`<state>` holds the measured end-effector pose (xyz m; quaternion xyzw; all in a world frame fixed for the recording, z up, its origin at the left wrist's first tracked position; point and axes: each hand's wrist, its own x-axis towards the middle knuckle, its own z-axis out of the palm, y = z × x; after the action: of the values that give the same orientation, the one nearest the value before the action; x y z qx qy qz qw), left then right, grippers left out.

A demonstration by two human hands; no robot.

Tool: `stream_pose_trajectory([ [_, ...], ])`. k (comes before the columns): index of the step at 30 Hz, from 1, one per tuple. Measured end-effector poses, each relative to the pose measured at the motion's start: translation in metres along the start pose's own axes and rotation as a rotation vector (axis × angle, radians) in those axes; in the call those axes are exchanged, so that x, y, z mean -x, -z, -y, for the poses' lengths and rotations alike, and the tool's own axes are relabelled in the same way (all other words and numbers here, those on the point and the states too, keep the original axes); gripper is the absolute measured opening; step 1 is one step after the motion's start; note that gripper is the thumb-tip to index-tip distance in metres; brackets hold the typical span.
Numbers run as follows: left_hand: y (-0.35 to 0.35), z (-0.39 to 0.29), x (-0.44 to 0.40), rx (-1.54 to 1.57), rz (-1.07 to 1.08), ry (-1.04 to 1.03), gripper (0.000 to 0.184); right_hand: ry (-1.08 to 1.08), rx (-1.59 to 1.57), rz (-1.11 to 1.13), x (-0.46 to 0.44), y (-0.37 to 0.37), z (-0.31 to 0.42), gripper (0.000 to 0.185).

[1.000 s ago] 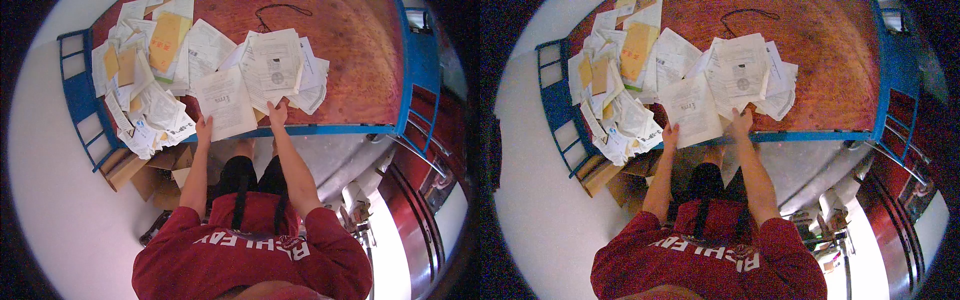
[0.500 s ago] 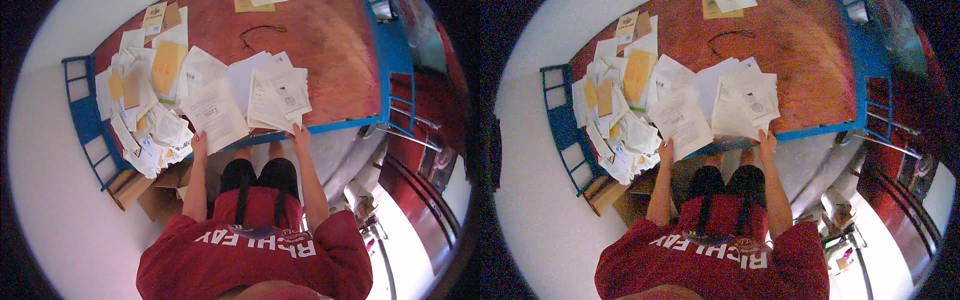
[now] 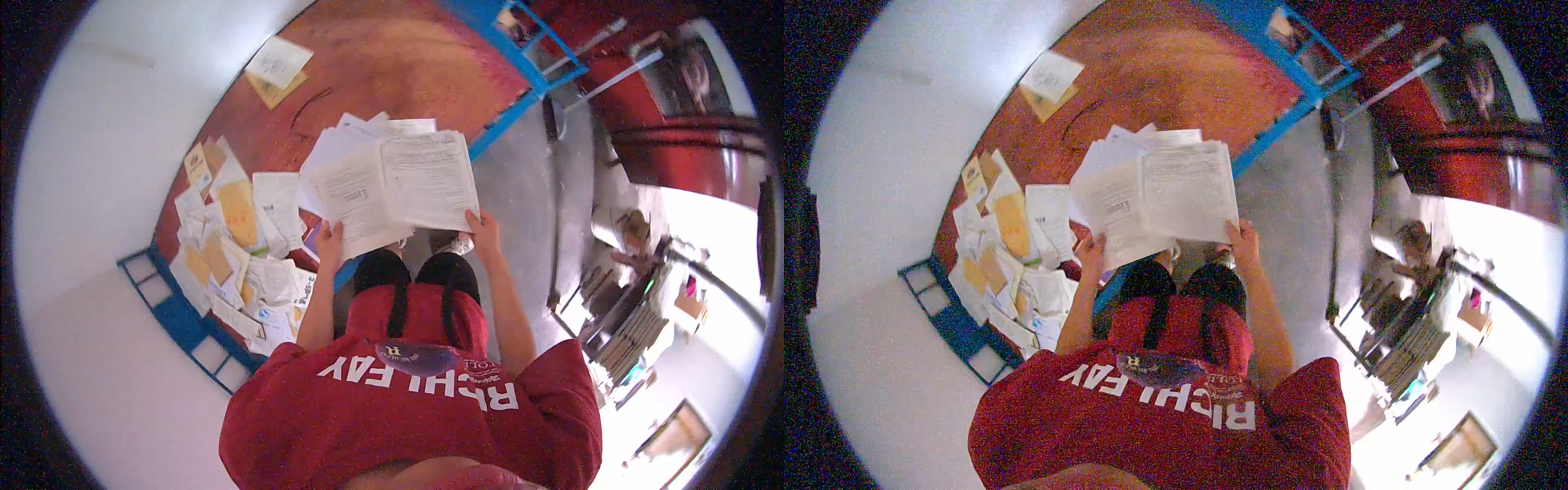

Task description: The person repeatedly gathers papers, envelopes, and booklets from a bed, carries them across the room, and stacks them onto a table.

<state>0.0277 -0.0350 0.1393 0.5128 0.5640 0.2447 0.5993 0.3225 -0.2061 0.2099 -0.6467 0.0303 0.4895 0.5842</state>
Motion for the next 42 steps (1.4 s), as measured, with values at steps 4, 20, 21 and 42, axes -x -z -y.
stream_pose_trajectory([
  [4, -0.077, -0.059, 0.014, -0.113, 0.253, -0.008, 0.025, 0.235, 0.151, -0.020, 0.030, 0.056, -0.016, 0.024],
  [20, -0.379, -0.095, 0.135, 0.076, 0.655, -0.017, 0.023, 0.613, -0.420, -0.944, 0.183, 0.321, -0.060, 0.016],
  [21, -0.393, -0.097, 0.140, 0.095, 0.744, -0.071, 0.023, 0.618, -0.447, -0.983, 0.184, 0.342, -0.076, 0.016],
  [42, -0.696, -0.098, 0.250, -0.357, 1.429, -0.062, 0.027, 0.606, -0.575, -1.207, 0.159, 0.435, 0.001, 0.012],
])
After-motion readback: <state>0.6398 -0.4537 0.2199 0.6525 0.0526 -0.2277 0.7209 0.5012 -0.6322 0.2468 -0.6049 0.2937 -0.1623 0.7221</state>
